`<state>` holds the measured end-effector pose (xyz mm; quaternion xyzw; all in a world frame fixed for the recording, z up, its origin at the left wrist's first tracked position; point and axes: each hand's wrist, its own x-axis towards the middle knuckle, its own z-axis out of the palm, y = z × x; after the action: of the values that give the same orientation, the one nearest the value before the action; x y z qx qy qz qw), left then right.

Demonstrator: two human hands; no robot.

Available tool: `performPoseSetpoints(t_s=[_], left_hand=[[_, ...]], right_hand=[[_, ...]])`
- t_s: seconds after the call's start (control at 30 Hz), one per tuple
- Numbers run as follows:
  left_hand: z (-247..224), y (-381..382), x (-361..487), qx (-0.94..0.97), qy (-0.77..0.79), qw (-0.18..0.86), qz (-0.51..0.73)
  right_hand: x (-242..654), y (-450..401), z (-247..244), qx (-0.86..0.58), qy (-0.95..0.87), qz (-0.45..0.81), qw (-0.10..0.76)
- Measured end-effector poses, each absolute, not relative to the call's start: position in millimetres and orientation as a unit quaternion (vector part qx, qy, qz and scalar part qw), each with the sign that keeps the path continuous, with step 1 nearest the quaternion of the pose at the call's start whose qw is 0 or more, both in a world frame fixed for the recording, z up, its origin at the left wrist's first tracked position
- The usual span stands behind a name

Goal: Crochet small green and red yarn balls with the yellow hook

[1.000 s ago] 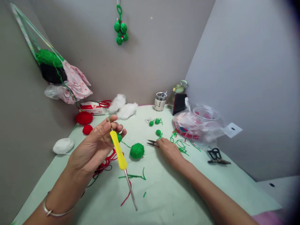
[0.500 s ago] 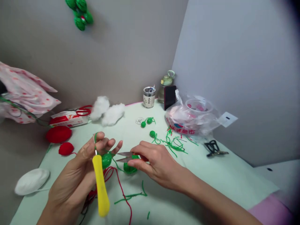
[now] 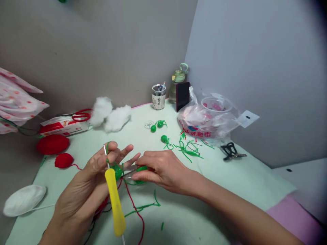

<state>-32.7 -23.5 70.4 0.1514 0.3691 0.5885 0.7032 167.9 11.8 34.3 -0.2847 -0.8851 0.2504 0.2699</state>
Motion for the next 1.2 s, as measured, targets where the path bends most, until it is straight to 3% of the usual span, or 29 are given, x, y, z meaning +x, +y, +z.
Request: performPoseSetpoints(t_s=[0.23, 0.43, 0.57, 0.7, 0.8, 0.87, 1.07, 1.2], left_hand=[[64, -20, -27, 0.198, 0.356, 0.737, 0.54], [56, -18, -30, 0.18, 0.378, 0.698, 0.581], [51, -18, -27, 0.156, 0.387, 0.705, 0.573], [39, -16, -12, 0.202, 0.435, 0.67, 0.566], [29, -14, -2, 0.305, 0.471, 0.612, 0.557], [23, -13, 1, 0.348, 0.476, 0.6, 0.541], [11, -11, -6, 0.374, 0.448, 0.646, 0.492], [11, -9, -11, 0.382, 0.476, 0.615, 0.499]], right_hand=[[171, 21, 33, -0.222, -0.891, 0.303, 0.254], [174, 9, 32, -0.104, -0.913, 0.367, 0.142], [185, 3, 31, -0.179, -0.905, 0.383, 0.05], [194, 6, 38, -0.31, -0.764, 0.546, 0.145], [186, 5, 32, -0.267, -0.573, 0.752, 0.183], [177, 3, 23, -0.263, -0.492, 0.809, 0.185], [180, 12, 21, -0.307, -0.395, 0.807, 0.313], [217, 30, 44, -0.373, -0.357, 0.692, 0.505]])
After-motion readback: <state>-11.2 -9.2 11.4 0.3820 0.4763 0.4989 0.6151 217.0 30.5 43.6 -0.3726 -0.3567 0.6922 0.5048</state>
